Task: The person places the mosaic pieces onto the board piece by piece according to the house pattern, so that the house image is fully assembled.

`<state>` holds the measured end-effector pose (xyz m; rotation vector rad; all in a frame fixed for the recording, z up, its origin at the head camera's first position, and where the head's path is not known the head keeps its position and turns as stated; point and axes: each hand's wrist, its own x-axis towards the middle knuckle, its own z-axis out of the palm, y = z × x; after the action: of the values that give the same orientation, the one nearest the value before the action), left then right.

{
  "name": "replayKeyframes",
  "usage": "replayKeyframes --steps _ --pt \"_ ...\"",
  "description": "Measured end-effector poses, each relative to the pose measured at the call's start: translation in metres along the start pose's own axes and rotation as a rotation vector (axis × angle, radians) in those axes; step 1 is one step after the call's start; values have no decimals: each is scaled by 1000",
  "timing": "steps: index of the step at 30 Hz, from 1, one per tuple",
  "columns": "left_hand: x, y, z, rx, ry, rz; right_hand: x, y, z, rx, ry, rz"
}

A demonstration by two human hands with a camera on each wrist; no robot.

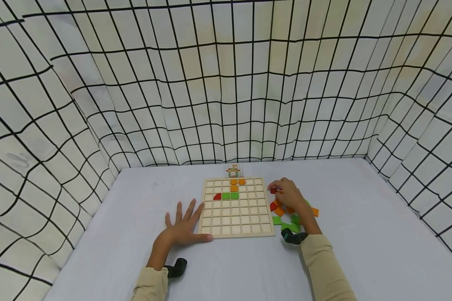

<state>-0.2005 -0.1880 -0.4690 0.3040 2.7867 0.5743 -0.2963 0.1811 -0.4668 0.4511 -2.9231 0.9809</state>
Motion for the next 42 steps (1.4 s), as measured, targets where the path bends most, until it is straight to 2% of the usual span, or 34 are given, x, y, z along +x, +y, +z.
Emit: replayKeyframes --steps 4,10,28,42 --pt "-3 4 -5 -9 -6 -4 0 1 -1 26 11 -24" --pt "-5 9 -10 -3 -8 -13 -1 0 -1 31 17 -5" --pt "-4 7 -7 6 -15 -28 -2 2 5 -45 51 27" --pt "-4 8 -7 9 -11 -19 -6 4 7 -11 95 40"
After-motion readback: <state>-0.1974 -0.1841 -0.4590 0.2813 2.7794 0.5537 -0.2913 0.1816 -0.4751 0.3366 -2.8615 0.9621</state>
